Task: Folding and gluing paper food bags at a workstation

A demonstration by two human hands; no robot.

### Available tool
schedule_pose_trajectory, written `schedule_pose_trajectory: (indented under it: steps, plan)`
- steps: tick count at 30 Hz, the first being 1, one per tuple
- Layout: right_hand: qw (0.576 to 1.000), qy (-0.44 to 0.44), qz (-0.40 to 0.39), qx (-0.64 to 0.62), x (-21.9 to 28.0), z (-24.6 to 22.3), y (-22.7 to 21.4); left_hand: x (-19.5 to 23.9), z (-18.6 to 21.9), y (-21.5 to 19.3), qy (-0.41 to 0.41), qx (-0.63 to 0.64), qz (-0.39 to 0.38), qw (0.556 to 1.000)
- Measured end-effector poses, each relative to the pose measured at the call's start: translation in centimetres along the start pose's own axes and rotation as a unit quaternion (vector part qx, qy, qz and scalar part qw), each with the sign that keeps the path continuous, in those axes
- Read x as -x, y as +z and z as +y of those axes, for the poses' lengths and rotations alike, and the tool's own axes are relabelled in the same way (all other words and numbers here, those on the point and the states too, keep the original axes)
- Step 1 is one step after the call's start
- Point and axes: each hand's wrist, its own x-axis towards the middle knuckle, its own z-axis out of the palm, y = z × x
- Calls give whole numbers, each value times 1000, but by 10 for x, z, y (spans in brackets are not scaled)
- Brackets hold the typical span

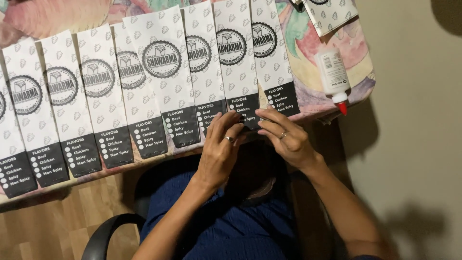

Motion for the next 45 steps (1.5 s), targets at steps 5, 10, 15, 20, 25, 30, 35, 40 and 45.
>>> schedule_pose_trajectory:
  steps: [5,10,15,20,25,30,35,40,45]
  plan:
    - [1000,-24,16,11,1,2,-1,-1,0,-2,33,-12,4,999]
    - [997,-69,-12,-12,1,5,-9,3,-4,-2,46,-6,-2,999]
    - [994,-102,-15,-20,3,10,-7,0,-4,-3,56,-19,-1,998]
    - [995,-102,19,3,2,9,1,0,-3,-1,56,-32,-4,998]
    - [1000,14,13,-13,-6,-9,-1,1,-1,3,23,-37,-16,999]
    - [997,71,13,-12,-11,-19,0,1,0,14,-23,-45,-25,998]
    - [994,106,25,3,-17,-24,0,0,-2,17,-149,13,-20,989]
    - [994,105,42,-7,-20,-23,4,-6,-2,13,-182,40,-15,982]
    - [992,93,55,58,-14,-19,12,-1,-11,18,-205,71,-22,976]
